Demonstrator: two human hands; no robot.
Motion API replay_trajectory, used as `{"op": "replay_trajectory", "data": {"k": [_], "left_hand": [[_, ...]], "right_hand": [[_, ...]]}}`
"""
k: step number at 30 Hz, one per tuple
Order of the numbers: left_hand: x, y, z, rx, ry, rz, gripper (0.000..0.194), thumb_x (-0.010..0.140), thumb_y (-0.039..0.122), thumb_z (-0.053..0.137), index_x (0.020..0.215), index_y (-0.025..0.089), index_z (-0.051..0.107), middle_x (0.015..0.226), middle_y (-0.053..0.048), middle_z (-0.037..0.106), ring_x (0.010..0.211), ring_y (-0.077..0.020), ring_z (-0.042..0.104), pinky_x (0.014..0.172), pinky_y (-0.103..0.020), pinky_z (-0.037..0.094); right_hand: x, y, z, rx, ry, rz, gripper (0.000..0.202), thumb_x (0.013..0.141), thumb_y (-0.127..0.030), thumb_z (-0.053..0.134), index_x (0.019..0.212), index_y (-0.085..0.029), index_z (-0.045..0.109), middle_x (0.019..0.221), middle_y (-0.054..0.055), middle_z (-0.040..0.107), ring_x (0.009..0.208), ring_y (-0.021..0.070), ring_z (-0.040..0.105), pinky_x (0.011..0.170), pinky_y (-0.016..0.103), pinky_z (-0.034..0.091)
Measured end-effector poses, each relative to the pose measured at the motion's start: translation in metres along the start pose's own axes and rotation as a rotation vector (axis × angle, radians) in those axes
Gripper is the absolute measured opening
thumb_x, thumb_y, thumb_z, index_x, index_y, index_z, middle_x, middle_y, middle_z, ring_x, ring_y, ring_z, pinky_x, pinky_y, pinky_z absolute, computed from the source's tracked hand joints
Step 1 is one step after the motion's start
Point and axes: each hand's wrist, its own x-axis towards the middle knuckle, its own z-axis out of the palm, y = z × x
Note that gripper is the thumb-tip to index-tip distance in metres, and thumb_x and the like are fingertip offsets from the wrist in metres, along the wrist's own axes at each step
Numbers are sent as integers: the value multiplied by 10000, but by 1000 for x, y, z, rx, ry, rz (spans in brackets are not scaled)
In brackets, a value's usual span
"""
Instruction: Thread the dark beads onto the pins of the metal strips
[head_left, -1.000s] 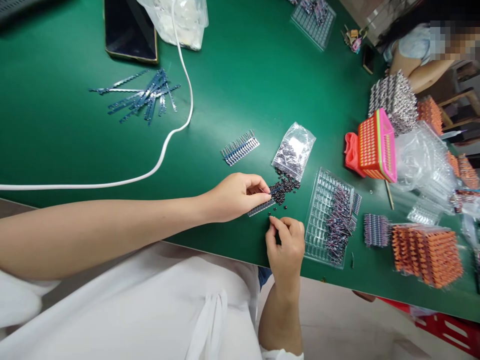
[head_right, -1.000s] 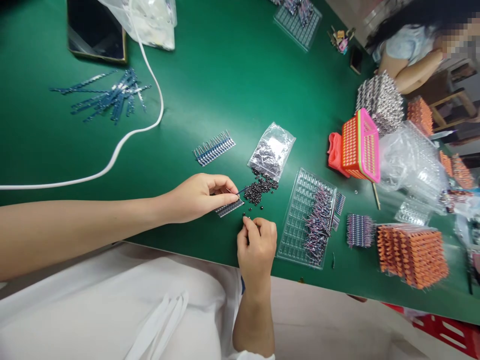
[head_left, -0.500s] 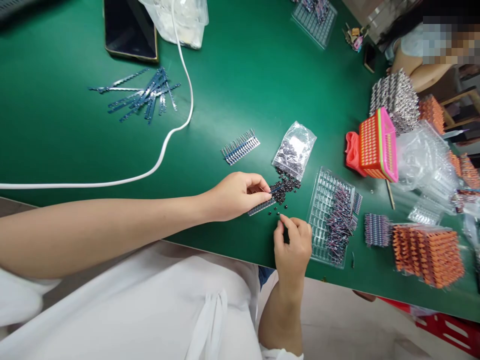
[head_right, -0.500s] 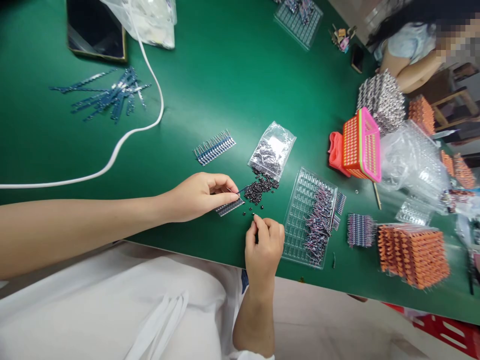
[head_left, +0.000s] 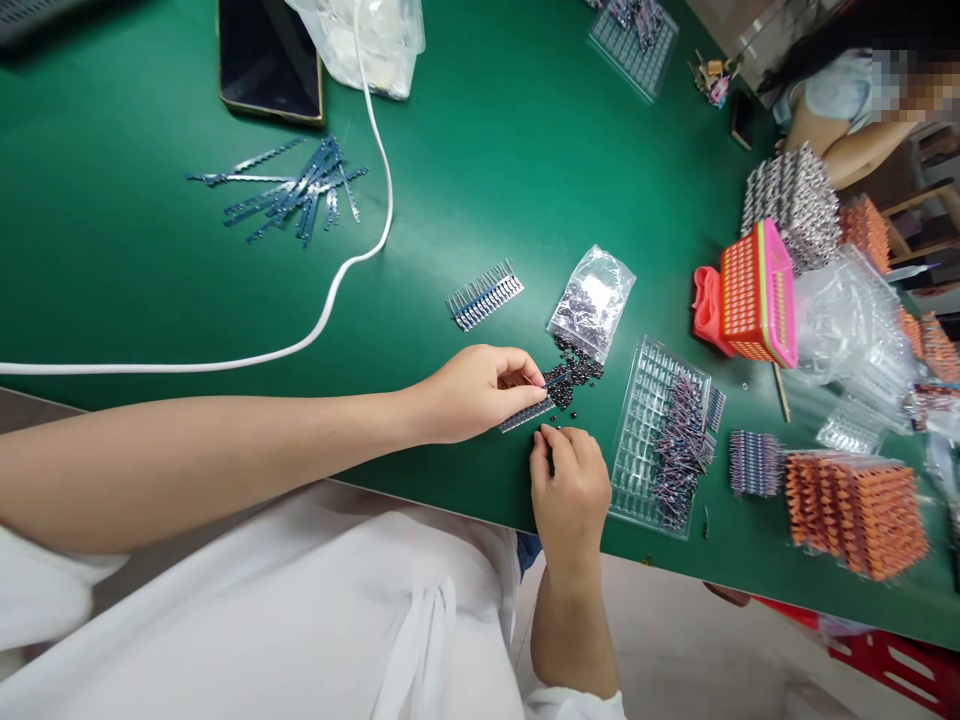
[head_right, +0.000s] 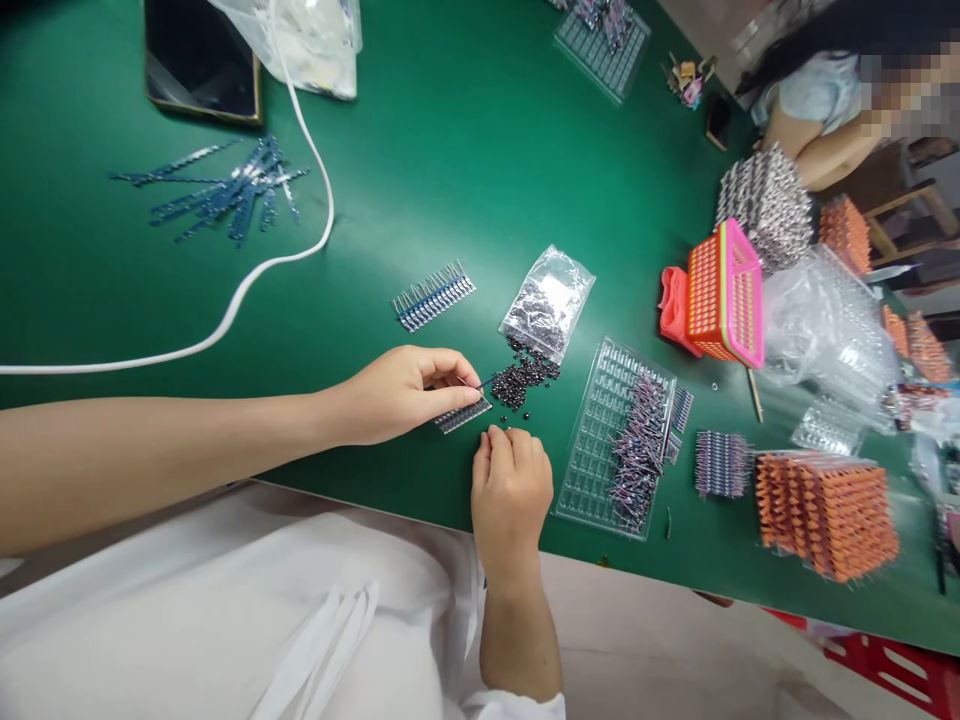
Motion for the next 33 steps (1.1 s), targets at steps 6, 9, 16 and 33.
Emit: {"op": "replay_trajectory", "data": {"k": [6, 9, 16, 33], "left_hand": [[-1, 2, 0, -1, -15, -5, 173, 848, 323, 619, 848, 152, 646, 754, -13, 649, 712, -147, 586, 659, -260, 461], [-2, 2, -1, 30, -32, 23, 176, 856, 327, 611, 836, 156, 649, 744, -8, 656, 711, -146, 596, 665, -258, 463], [-12, -2, 6, -59, -211, 125, 148, 865, 307, 631, 905, 171, 672, 1060, -66, 755, 1025, -210, 689, 907, -319, 521], [-22, -8, 15, -112, -265, 218, 107, 913, 264, 609, 911, 172, 663, 1150, -94, 749, 1164, -212, 667, 1000, -331, 514]], "right_hand": [[8, 1, 3, 63, -20, 80, 129, 918, -170, 543, 858, -170, 656, 793, 39, 636, 746, 153, 576, 687, 286, 458], [8, 1, 1, 304, 15, 224, 121, 893, -184, 560, 802, -183, 639, 767, 8, 600, 654, 115, 527, 634, 259, 444], [-3, -4, -1, 921, 233, 505, 121, 890, -259, 574, 802, -176, 587, 762, 2, 539, 695, 124, 559, 595, 251, 446], [-2, -15, 6, 730, 453, 516, 70, 888, -244, 615, 851, -185, 608, 830, 28, 583, 784, 146, 599, 658, 285, 520]]}}
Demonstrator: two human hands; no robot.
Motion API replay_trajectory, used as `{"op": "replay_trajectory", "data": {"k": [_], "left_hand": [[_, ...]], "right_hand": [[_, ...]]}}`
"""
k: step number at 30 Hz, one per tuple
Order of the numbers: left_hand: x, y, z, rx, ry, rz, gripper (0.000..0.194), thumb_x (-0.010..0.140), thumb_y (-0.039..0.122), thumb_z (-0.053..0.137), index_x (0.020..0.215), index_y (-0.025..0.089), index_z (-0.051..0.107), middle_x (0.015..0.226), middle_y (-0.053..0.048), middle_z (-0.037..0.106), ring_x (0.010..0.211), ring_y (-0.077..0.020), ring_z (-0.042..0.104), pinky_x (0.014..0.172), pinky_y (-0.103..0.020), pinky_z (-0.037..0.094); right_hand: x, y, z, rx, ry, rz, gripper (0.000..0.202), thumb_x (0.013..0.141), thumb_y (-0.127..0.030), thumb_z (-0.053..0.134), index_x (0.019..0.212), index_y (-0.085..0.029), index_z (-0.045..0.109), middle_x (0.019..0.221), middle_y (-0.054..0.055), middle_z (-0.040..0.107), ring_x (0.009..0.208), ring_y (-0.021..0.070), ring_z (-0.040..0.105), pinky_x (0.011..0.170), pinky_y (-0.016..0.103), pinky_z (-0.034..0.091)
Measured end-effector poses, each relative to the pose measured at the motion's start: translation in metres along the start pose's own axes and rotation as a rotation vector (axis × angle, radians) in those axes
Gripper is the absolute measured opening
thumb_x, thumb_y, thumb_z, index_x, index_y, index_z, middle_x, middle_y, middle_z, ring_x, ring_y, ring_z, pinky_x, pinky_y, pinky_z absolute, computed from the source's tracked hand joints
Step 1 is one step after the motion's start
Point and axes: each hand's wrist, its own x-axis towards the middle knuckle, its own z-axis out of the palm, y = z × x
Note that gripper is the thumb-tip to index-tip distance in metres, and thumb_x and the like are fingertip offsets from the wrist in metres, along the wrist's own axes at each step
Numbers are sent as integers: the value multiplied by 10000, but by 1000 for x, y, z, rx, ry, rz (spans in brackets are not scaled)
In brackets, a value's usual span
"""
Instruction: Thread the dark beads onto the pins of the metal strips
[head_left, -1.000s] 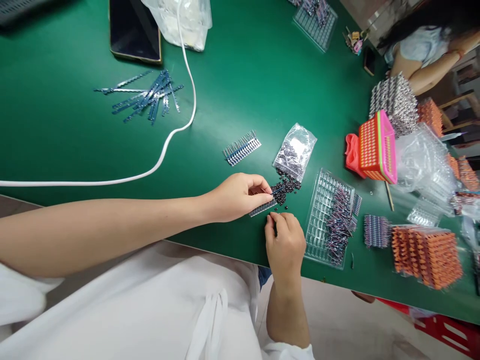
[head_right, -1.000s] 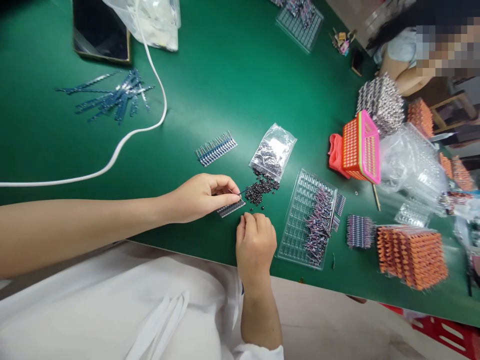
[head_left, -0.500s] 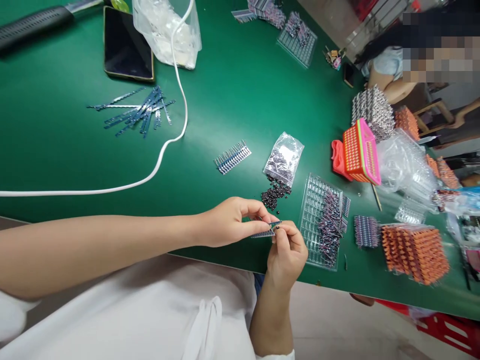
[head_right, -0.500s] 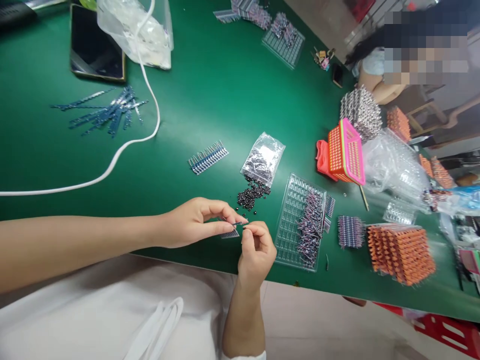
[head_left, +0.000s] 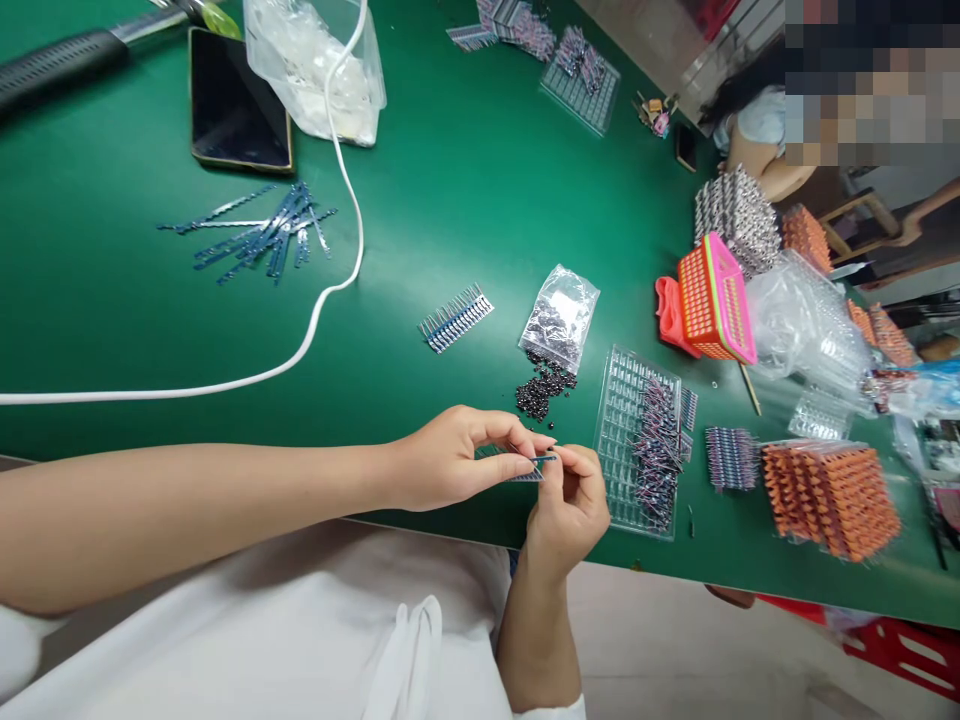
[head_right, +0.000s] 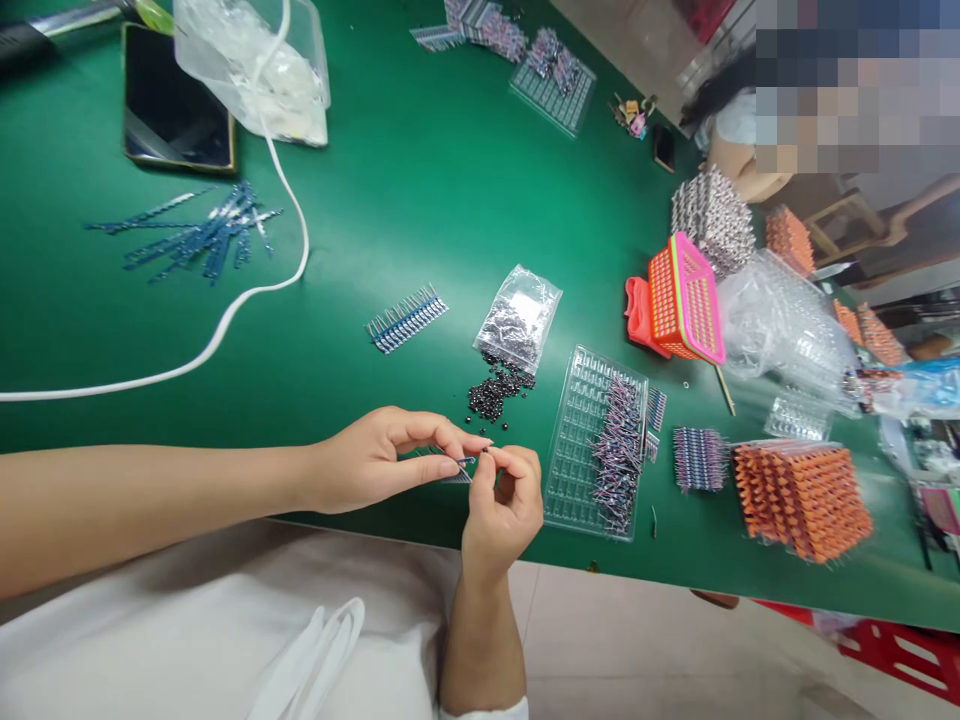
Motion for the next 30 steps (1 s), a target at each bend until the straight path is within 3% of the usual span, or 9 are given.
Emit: {"op": "replay_trajectory", "data": {"k": [7, 13, 16, 26, 30], "left_hand": [[1, 0, 0, -60, 9, -32, 93, 883, 263, 632, 893, 176, 664, 1152, -81, 742, 1105, -206, 679, 971, -338, 529], [7, 1, -3, -292, 17, -188, 125, 819, 258, 696, 876, 150, 667, 1013, -77, 752, 902, -165, 686, 815, -293, 540], [9, 0, -5, -365, 7, -248, 148, 787, 268, 734, 845, 154, 660, 988, -68, 758, 874, -160, 678, 783, -286, 524], [7, 0, -5, -258, -34, -172, 138, 819, 256, 694, 892, 144, 661, 1006, -73, 733, 905, -165, 655, 832, -302, 506], [8, -2, -5, -275, -29, -195, 166, 817, 287, 702, 884, 145, 649, 976, -65, 730, 852, -156, 646, 777, -286, 501]], "right_hand": [[0, 0, -3, -28, -21, -32, 43, 897, -232, 613, 917, -195, 601, 859, 31, 605, 790, 146, 631, 669, 290, 554], [6, 2, -15, -217, -67, -393, 224, 862, -109, 661, 1024, -264, 669, 929, 24, 671, 839, 152, 665, 735, 323, 566], [9, 4, -19, -298, -68, -480, 266, 852, -95, 676, 1054, -267, 672, 924, 22, 686, 830, 149, 673, 734, 317, 572], [5, 6, -17, -341, -18, -479, 260, 832, -90, 700, 1040, -242, 668, 884, 23, 690, 803, 147, 669, 724, 303, 566], [6, 8, -17, -364, -20, -536, 254, 831, -91, 704, 1040, -229, 666, 878, 23, 692, 794, 139, 674, 725, 288, 572]]}}
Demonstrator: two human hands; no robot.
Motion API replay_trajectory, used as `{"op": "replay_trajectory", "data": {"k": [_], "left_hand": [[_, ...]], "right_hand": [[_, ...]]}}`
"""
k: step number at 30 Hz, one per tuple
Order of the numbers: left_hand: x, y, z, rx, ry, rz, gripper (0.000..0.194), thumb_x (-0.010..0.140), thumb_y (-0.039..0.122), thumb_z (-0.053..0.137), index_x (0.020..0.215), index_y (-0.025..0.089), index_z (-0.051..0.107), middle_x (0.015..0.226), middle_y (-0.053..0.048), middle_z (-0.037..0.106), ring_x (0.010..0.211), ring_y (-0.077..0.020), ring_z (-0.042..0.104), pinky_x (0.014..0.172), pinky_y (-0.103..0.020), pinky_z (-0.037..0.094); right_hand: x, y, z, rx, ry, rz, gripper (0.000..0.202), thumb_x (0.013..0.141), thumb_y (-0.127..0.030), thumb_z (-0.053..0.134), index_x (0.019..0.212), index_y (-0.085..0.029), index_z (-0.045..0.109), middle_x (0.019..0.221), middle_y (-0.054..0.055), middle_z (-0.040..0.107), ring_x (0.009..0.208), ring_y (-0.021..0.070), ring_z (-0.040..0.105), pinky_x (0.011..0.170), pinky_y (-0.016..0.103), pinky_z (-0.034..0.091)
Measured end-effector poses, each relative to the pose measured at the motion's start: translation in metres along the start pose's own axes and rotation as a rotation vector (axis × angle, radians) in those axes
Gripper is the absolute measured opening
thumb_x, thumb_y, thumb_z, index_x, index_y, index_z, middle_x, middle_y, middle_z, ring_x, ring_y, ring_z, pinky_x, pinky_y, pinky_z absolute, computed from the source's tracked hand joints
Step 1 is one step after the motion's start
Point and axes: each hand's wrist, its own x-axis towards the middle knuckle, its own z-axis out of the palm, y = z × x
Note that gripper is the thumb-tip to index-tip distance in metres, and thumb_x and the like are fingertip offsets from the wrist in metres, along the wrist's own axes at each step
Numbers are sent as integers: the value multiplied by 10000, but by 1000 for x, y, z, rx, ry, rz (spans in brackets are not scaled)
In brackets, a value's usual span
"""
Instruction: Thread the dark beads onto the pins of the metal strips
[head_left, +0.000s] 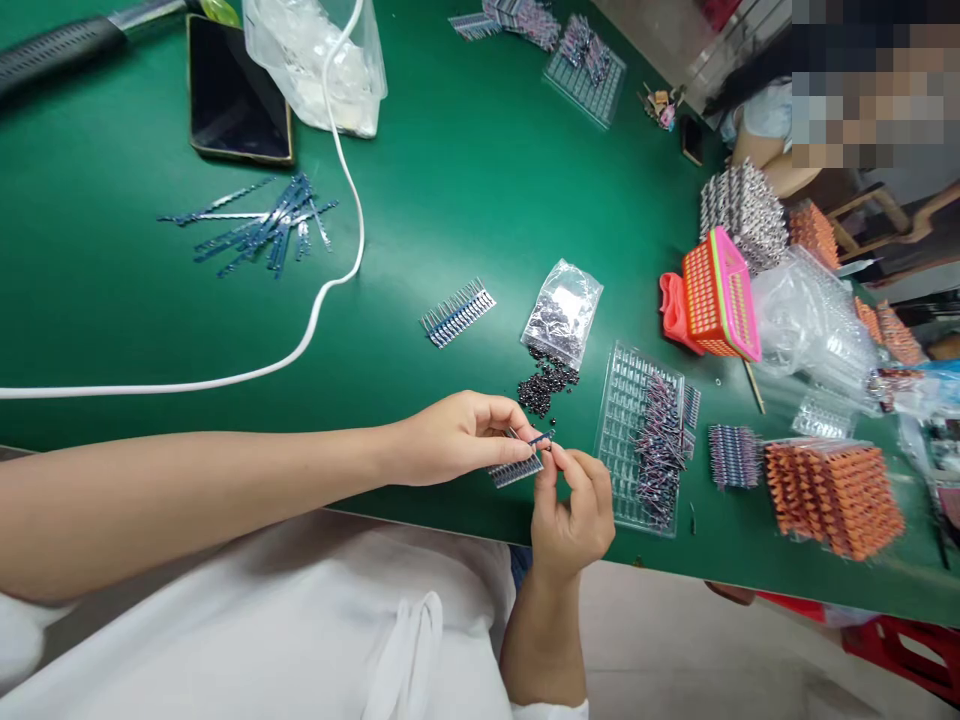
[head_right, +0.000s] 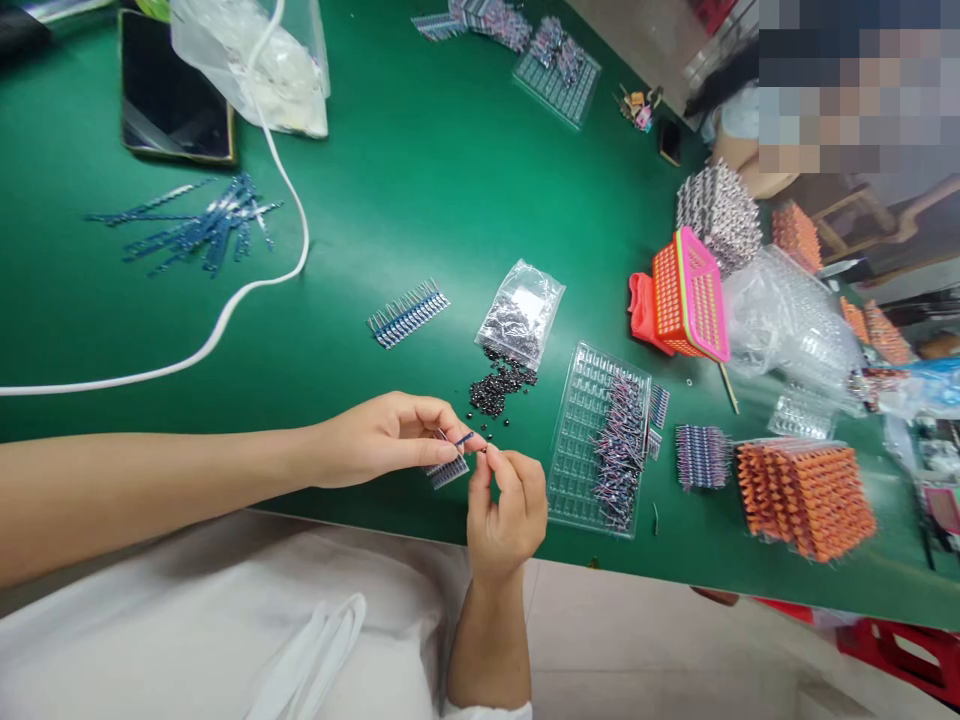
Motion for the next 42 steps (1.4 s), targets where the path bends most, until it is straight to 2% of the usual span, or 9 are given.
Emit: {"op": "replay_trajectory", "data": {"k": [4, 7, 14, 19, 28, 42], "left_hand": [[1, 0, -1, -26, 12, -29, 181, 805, 306, 716, 855, 152, 634, 970, -56, 735, 850, -159, 645, 758, -276, 491], [1, 1, -1, -10, 31, -38, 172, 815, 308, 703, 849, 152, 638, 932, -47, 733, 829, -154, 638, 750, -273, 479], [2, 2, 3, -7, 118, -52, 177, 799, 298, 717, 846, 149, 636, 780, 7, 670, 715, -117, 591, 660, -241, 456], [0, 1, 4, 62, 149, -19, 140, 787, 265, 727, 835, 153, 659, 762, 25, 657, 716, -100, 584, 659, -217, 451], [-1, 2, 4, 153, 152, 12, 126, 798, 273, 714, 830, 155, 685, 777, 11, 683, 721, -108, 599, 661, -219, 462], [0, 6, 3, 242, 173, 15, 140, 786, 308, 717, 800, 170, 697, 751, 7, 702, 701, -123, 620, 654, -212, 489]], "right_hand": [[0, 1, 1, -1, 2, -24, 224, 847, -109, 687, 1031, -233, 658, 874, 22, 687, 786, 135, 674, 718, 286, 577], [-1, 0, 1, 57, -14, 27, 192, 856, -118, 670, 1009, -234, 658, 874, 24, 681, 781, 134, 665, 688, 284, 569], [-4, -16, 1, 430, -20, 459, 39, 884, -186, 631, 883, -194, 670, 817, 24, 619, 725, 128, 607, 580, 251, 491], [-6, -23, 7, 567, -1, 614, 96, 890, -261, 624, 850, -177, 644, 797, 17, 583, 663, 113, 560, 567, 252, 458], [-7, -23, 13, 672, 66, 620, 44, 872, -200, 650, 837, -192, 677, 778, -6, 580, 656, 98, 542, 577, 239, 428], [-5, -24, 11, 690, 24, 669, 47, 872, -217, 641, 843, -188, 664, 784, -9, 585, 675, 104, 552, 587, 239, 447]]}}
